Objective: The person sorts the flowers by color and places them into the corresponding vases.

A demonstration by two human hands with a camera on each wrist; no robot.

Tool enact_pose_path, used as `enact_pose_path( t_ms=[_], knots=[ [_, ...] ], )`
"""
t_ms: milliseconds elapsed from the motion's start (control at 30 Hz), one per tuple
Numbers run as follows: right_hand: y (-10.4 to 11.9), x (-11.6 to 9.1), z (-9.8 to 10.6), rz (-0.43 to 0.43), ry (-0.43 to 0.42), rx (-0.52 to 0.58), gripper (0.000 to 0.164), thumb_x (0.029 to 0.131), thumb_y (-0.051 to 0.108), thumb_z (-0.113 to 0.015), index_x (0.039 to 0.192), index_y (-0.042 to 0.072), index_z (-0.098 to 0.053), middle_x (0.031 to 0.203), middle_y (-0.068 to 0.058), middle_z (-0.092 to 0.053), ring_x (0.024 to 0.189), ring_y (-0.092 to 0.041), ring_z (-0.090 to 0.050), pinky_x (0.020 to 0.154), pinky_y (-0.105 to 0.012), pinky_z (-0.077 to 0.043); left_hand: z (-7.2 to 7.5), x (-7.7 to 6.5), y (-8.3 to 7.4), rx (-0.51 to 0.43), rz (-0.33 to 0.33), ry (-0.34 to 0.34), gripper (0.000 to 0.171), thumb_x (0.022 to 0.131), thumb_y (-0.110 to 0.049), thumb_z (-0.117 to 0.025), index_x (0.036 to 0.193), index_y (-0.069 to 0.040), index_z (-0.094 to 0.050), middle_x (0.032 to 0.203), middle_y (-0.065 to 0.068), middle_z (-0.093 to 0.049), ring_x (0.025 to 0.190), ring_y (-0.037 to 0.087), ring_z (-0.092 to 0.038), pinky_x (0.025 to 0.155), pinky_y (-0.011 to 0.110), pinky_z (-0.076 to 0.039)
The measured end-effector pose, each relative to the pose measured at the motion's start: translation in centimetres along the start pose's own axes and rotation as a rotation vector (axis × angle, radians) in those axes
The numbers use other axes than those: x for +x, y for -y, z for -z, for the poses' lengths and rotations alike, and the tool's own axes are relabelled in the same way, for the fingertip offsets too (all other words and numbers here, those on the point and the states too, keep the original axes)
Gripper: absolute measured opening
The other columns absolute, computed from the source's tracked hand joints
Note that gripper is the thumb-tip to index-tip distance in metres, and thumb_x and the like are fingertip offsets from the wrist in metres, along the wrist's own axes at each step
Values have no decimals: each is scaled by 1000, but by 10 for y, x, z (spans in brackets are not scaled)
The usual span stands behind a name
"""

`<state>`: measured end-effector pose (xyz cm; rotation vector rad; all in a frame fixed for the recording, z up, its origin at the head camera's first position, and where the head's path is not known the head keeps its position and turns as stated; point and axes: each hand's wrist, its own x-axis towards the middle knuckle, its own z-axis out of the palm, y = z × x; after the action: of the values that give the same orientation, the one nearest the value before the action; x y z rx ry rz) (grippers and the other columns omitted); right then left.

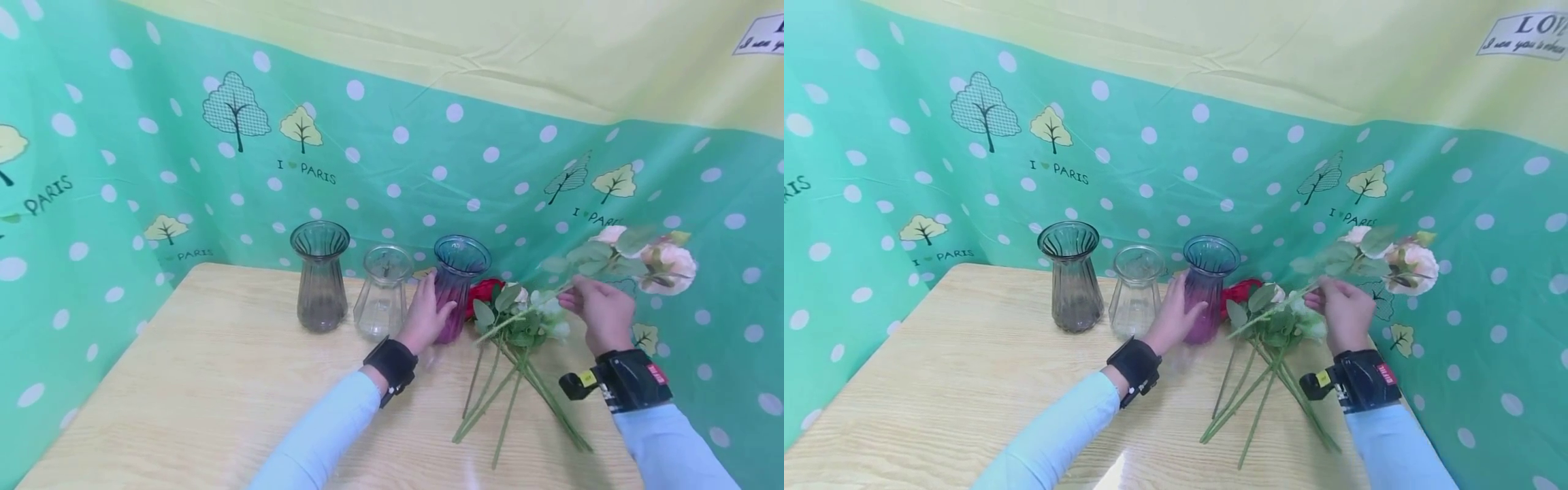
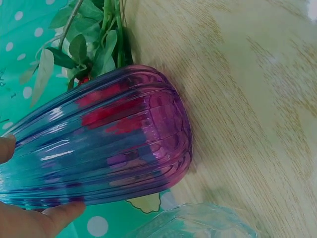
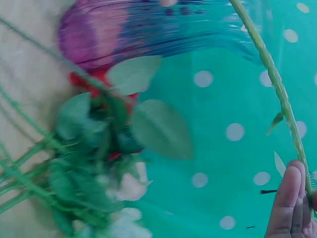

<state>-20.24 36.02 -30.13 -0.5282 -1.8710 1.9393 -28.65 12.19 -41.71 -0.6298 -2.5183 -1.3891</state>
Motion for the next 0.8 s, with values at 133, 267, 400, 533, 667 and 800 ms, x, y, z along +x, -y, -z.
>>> enact_pose_path(
  t_ms=[133, 267, 400, 533, 667, 800],
  knots=[
    [18, 4, -7, 15, -37, 153, 8, 88, 14, -64, 91, 6, -64, 68, -2, -68, 60, -11, -68, 62, -21, -58, 0, 0, 1, 4, -8, 1, 70, 92, -26, -58, 145, 3, -21, 145, 23, -34, 135, 32, -37, 112, 39, -34],
    [35, 6, -14, 37, -74, 222, 10, 86, 15, -67, 90, 6, -66, 71, -3, -69, 62, -13, -67, 62, -21, -58, 1, 0, 1, 5, -7, 3, 70, 92, -26, -58, 145, 3, -21, 145, 22, -34, 135, 32, -37, 112, 40, -34],
    [49, 13, -20, 35, -137, 268, 15, 85, 15, -67, 96, 5, -65, 73, -4, -69, 64, -13, -67, 64, -21, -58, 1, 0, 0, 9, 5, 8, 70, 92, -27, -58, 145, 2, -21, 146, 22, -34, 136, 31, -36, 113, 39, -34],
    [60, 20, -27, 41, -195, 328, 12, 84, 14, -68, 93, 5, -66, 72, -6, -69, 63, -15, -68, 63, -23, -59, 0, -1, 0, 25, 10, 13, 71, 92, -27, -58, 145, 2, -21, 146, 22, -34, 135, 31, -36, 113, 39, -34],
    [65, 24, -37, 80, -235, 370, 7, 84, 10, -68, 85, 3, -66, 71, -8, -68, 59, -16, -67, 59, -24, -59, 1, -1, -1, 27, 1, 12, 70, 92, -27, -58, 145, 3, -22, 145, 22, -35, 135, 31, -37, 113, 39, -34],
    [62, 27, -48, 118, -237, 348, 5, 85, 8, -66, 84, 3, -65, 69, -8, -67, 58, -16, -67, 59, -23, -59, 3, -1, -2, 21, -5, 2, 70, 92, -25, -58, 144, 4, -23, 144, 22, -36, 134, 32, -38, 112, 39, -34]
  ],
)
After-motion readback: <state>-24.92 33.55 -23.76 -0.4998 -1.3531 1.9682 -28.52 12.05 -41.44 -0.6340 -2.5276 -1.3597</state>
